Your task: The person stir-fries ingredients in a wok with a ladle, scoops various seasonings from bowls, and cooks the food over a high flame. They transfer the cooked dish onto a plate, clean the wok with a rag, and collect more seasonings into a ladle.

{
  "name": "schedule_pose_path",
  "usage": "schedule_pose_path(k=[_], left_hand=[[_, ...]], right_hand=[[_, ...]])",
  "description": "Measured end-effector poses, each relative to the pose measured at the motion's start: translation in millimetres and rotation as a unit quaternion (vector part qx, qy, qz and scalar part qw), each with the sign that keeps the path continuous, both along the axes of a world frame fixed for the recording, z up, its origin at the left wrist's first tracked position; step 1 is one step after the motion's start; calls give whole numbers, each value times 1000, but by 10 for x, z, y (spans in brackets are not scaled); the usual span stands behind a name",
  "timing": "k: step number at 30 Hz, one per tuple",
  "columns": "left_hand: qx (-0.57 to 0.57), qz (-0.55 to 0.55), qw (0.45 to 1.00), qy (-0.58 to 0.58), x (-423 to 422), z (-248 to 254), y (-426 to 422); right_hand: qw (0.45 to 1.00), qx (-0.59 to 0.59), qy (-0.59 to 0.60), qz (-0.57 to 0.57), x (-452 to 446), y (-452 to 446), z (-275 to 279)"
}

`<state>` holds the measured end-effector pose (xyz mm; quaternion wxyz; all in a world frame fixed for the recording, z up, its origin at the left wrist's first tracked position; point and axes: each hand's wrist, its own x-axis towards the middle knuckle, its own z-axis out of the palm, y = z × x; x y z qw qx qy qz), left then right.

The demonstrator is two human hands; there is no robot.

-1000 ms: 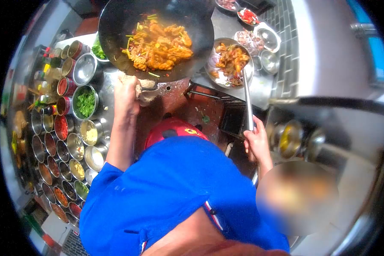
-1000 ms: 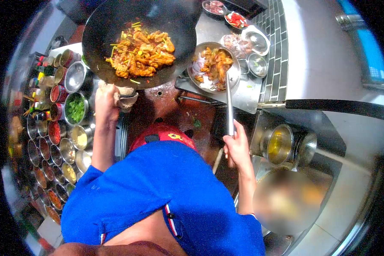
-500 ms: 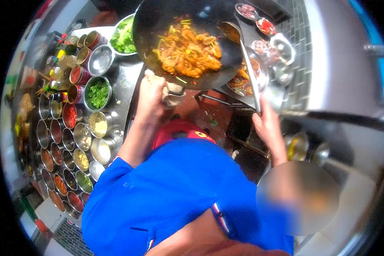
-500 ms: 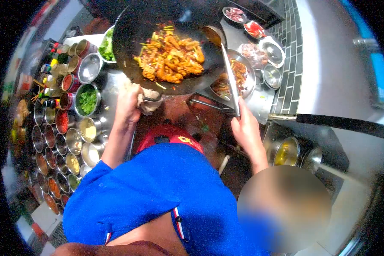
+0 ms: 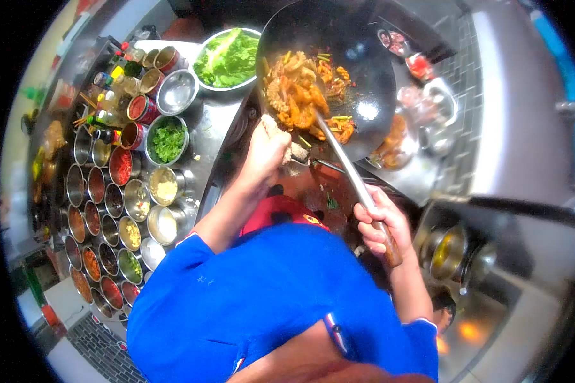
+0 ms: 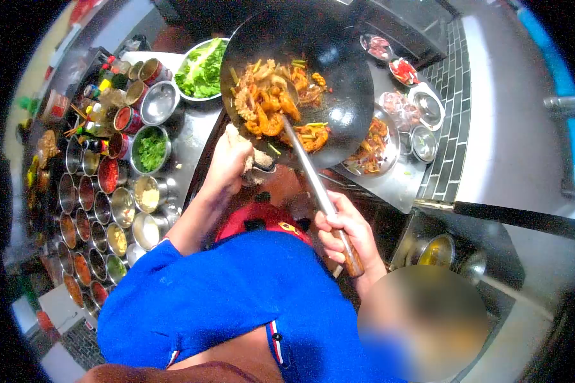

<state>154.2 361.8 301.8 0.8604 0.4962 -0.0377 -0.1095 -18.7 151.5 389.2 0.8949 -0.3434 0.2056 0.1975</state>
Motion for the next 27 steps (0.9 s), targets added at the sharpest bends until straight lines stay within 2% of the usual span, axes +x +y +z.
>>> schedule_pose_path(k=[2,4,5,7,11,12,13,15,16,19,21,25,26,27], left_hand=[[-4,-15,1000,27,2,48,46],[-20,-27,997,67,-32,132,76],[4,-37,997,65,-24,106,122],[-23,-39,997,59,45,74,18],[15,-22,997,68,58,160,2],[60,-3,997,44,69,191,5],[54,-26,997,47,109,183,25],[21,-9,998,56,154,114,-5],[53,-5,997,55,206,10,25],[45,12,998,43,143,256,-10],[67,11,997,34,206,136,49],[56,27,998,20,186,236,63],[55,30,998,24,178,261,65],[55,32,998,29,157,279,73]], right_hand=[[997,74,-4,-24,-85,0,-53],[997,68,-4,-43,-174,32,-27],[996,64,-3,-55,-228,47,-7],[996,32,-12,-80,-256,-69,24],[990,-1,-32,-137,-465,-193,184],[987,-4,-34,-156,-511,-232,222],[984,-13,-37,-176,-562,-266,275],[977,-69,-45,-198,-683,-403,287],[970,-125,-36,-206,-730,-449,315],[937,-273,13,-219,-835,-602,222],[913,-354,45,-198,-847,-670,91],[832,-539,83,-102,-817,-847,-333],[786,-609,78,-70,-820,-869,-488],[646,-763,16,-29,-898,-1031,-822]])
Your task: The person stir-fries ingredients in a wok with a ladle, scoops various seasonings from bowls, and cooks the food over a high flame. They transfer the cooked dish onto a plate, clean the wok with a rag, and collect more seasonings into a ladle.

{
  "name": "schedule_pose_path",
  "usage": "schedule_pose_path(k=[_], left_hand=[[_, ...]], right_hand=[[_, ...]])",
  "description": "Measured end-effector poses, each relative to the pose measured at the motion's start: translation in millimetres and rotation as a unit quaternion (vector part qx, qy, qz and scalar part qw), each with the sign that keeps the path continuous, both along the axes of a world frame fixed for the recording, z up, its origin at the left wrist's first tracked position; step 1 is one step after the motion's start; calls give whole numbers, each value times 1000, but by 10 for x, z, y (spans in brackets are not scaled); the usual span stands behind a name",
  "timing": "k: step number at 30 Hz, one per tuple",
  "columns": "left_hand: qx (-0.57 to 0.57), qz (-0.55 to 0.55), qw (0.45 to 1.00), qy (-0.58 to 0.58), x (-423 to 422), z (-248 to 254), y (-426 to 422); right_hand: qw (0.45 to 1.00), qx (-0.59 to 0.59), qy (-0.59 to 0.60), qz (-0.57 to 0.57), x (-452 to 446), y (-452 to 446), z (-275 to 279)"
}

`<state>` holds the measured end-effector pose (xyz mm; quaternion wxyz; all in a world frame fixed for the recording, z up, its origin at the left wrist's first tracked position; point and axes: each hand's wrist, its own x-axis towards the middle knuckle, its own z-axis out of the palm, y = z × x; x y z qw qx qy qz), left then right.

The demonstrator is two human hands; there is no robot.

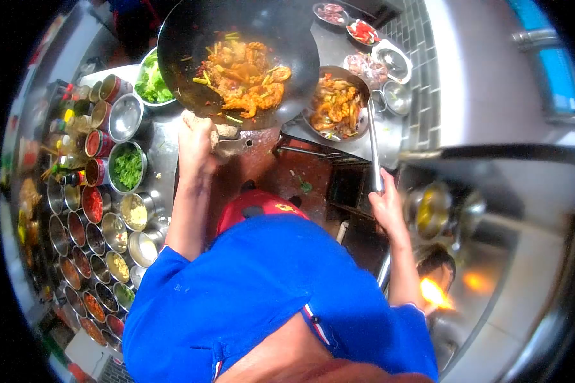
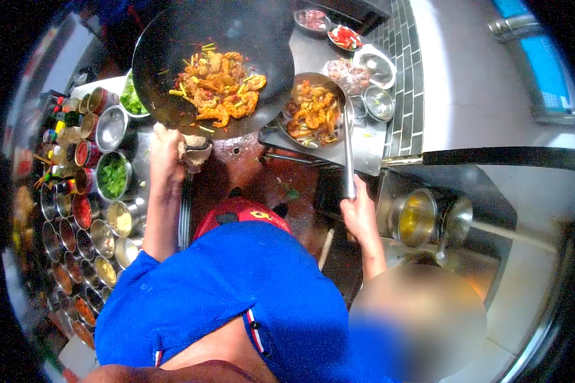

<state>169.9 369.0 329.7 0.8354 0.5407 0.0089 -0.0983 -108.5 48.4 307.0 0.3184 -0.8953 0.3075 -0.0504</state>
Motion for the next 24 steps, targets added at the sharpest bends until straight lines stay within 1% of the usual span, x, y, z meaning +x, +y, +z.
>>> schedule_pose_path(k=[2,5,7,8,9,11,12,13,15,16,18,20,21,22,24], left_hand=[[5,5,1000,9,-32,17,9],[17,13,1000,3,-36,-7,35],[20,24,999,-18,-10,-150,52],[9,16,1000,-9,-33,-126,59],[0,8,1000,-1,-55,-81,46],[-11,3,1000,-2,-71,-64,52],[-18,17,1000,-3,-92,-64,51],[-32,2,999,-4,-84,-53,52],[-48,-17,999,-15,-68,-107,30],[-61,-1,998,-9,-71,-153,27],[-88,-10,996,-13,-95,-76,-14],[-67,-15,998,-14,-58,-175,-4],[-62,-15,998,-13,-41,-246,-20],[-75,-37,997,-1,-47,-159,-23],[-106,-22,994,1,-46,-156,-68]], right_hand=[[998,-56,35,13,8,0,-79],[989,-137,10,48,-25,-6,-154],[988,-149,-20,27,-11,11,-148],[987,-155,-36,18,19,30,-147],[985,-139,-99,30,126,84,-73],[998,19,-59,10,329,249,241],[994,99,-38,4,450,311,313],[991,115,-52,46,588,296,281],[986,53,-100,122,950,269,121],[980,20,-122,157,1122,280,96],[989,78,-40,119,1377,465,182],[977,136,-46,159,1391,538,57],[952,270,9,141,1347,799,400],[918,378,6,124,1235,932,449],[874,475,33,100,1048,1139,638]])
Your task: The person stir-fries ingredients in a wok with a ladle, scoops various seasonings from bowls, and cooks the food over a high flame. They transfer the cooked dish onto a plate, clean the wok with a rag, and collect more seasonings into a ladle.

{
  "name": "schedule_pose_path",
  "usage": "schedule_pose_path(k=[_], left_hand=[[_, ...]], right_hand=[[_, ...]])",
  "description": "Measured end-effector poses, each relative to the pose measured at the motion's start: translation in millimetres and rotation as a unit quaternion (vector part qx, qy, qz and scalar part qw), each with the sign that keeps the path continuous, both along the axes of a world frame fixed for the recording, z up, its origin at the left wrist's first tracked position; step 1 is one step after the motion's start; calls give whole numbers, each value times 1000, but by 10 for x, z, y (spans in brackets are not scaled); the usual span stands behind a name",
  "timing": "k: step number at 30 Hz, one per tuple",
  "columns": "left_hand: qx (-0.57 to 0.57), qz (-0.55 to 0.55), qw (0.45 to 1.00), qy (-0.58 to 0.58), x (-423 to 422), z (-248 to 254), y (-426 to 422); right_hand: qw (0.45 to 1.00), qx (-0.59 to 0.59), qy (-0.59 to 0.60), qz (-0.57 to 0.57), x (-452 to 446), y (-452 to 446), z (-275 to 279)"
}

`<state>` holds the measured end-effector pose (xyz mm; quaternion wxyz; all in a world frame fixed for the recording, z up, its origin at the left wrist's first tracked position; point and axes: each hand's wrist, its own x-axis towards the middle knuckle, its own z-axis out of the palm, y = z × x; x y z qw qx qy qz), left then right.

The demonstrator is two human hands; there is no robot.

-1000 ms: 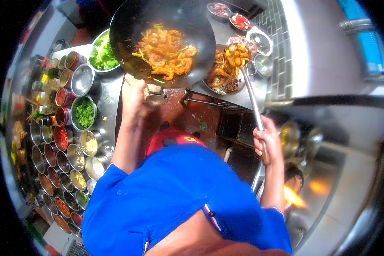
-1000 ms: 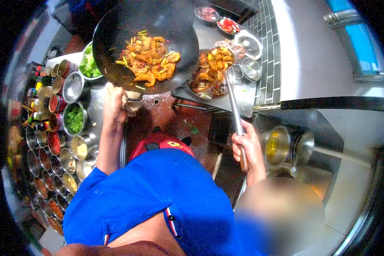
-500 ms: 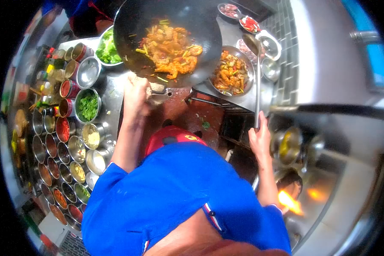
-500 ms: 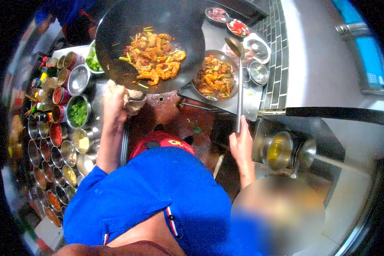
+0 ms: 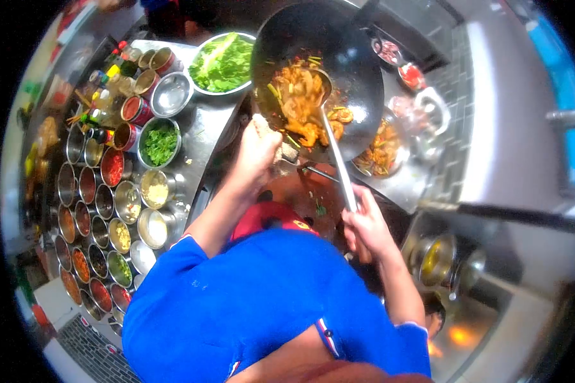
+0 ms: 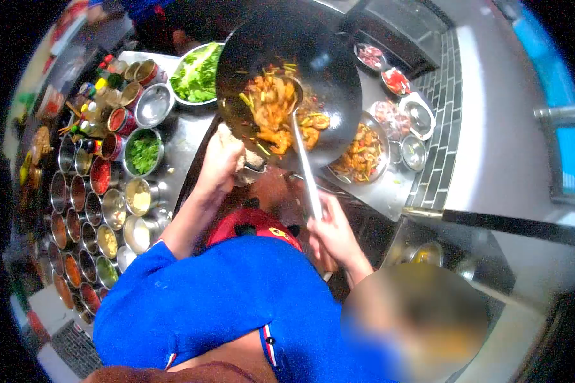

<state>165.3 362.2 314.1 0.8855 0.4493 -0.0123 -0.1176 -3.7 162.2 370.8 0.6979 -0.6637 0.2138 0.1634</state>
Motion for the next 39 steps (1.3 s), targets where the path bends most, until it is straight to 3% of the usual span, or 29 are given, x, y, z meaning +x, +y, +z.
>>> schedule_pose_path(k=[2,4,7,9,11,12,15,19,21,25,28,31,34,39], left_hand=[[81,-6,997,5,95,-213,27],[80,4,997,-9,125,-308,26],[38,10,999,14,57,-40,48],[69,-5,998,9,120,-269,124],[69,-31,997,6,177,-418,191],[29,-7,1000,-7,149,-324,161],[65,-8,998,-4,88,-76,170],[78,-1,997,-10,209,-45,165],[86,5,996,-13,117,287,123],[70,21,997,-2,165,162,150],[98,24,995,-3,197,136,182],[116,42,992,-4,165,152,203],[104,44,994,2,142,95,222],[131,33,991,1,55,163,164]], right_hand=[[986,159,28,-34,-76,40,212],[949,309,35,-50,-111,-44,174],[919,388,33,-69,-182,-70,59],[894,438,24,-88,-276,-63,61],[887,447,13,-112,-407,-86,91],[884,449,6,-130,-501,-110,122],[888,426,-39,-169,-727,-206,254],[957,188,-62,-213,-876,-403,442],[970,60,-41,-232,-902,-427,447],[975,-126,15,-180,-795,-633,153],[956,-248,28,-154,-675,-739,-219],[847,-524,-59,-65,-762,-841,-544],[845,-527,-45,-78,-774,-715,-393],[824,-532,-184,-65,-685,-717,-532]])
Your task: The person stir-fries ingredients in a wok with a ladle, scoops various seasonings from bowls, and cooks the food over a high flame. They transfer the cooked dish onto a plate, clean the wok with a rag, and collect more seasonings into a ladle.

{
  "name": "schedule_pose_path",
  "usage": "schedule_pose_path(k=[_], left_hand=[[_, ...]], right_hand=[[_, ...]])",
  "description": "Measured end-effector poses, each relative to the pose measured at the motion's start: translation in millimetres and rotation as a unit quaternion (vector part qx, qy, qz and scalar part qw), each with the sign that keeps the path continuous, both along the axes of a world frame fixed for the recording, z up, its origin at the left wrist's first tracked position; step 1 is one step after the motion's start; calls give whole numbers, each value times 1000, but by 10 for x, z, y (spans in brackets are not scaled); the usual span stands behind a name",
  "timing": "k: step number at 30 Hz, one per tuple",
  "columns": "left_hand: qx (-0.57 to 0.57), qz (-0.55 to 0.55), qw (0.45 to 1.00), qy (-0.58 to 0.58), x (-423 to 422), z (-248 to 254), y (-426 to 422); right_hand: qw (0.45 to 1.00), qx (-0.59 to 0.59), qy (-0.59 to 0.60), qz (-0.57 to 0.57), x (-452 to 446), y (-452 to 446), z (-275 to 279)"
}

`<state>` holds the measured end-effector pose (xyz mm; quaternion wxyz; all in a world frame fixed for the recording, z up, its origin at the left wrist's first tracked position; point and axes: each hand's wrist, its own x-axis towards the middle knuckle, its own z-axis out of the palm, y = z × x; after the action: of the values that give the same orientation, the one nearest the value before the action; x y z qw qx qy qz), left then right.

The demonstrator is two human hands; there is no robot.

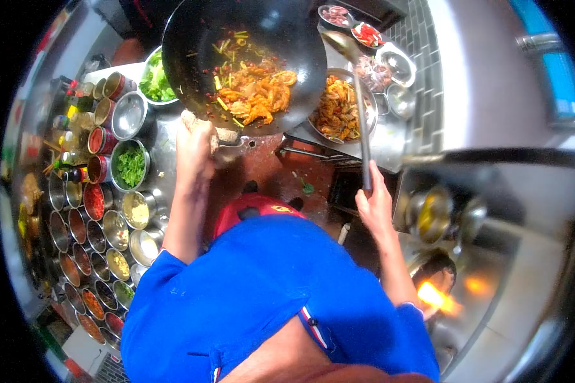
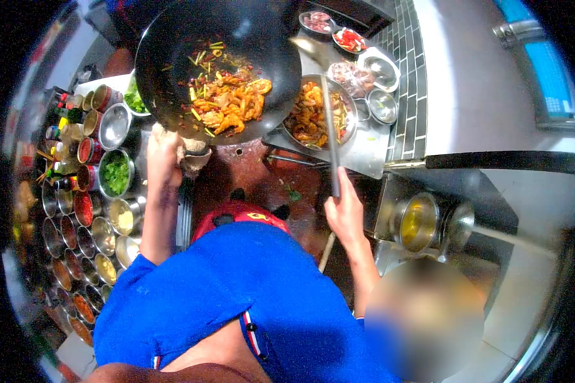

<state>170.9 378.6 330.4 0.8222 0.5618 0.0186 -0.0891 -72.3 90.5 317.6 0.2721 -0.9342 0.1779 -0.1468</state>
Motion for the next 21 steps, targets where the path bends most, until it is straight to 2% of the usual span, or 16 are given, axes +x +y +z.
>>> schedule_pose_path(k=[5,7,10,13,21], left_hand=[[16,-10,1000,-4,-106,188,-120],[-2,-13,1000,-3,-104,163,-190],[-27,-19,999,0,-63,141,-301],[-66,-27,997,-9,23,11,-423],[-67,4,997,-22,167,-227,-777]], right_hand=[[986,12,6,166,453,200,-17],[976,67,104,178,524,215,27],[976,19,78,201,303,-83,-23],[973,-66,175,138,-95,-459,78],[954,-238,169,64,-397,-935,188]])
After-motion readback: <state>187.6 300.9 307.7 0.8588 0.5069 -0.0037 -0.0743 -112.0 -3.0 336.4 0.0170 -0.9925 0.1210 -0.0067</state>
